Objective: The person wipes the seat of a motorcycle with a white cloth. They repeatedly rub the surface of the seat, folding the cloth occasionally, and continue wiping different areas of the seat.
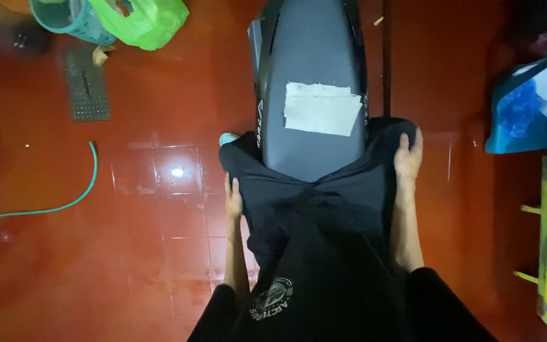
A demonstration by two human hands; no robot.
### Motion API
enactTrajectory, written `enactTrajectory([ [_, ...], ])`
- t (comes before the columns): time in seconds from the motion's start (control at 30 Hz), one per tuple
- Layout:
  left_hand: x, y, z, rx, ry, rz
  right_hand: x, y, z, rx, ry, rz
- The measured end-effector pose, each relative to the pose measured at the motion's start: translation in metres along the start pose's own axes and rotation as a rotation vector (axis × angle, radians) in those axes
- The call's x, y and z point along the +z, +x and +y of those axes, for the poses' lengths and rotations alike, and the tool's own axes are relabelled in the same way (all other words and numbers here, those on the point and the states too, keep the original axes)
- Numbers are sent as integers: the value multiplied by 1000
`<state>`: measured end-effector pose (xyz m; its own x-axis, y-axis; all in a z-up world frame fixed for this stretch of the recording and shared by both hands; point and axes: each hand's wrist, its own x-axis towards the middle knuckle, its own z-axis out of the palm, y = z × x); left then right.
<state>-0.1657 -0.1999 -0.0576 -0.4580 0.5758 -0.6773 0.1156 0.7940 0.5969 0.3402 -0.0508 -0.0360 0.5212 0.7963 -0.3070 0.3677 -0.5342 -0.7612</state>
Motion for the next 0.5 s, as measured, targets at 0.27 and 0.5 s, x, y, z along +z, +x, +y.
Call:
enactTrajectory([
  [0.27,2,-59,-39,-78,100,226,104,-59,-181,-752,-265,-108],
  [0.5,2,-64,-62,-70,222,267,120,-72,-186,-969,-580,9],
])
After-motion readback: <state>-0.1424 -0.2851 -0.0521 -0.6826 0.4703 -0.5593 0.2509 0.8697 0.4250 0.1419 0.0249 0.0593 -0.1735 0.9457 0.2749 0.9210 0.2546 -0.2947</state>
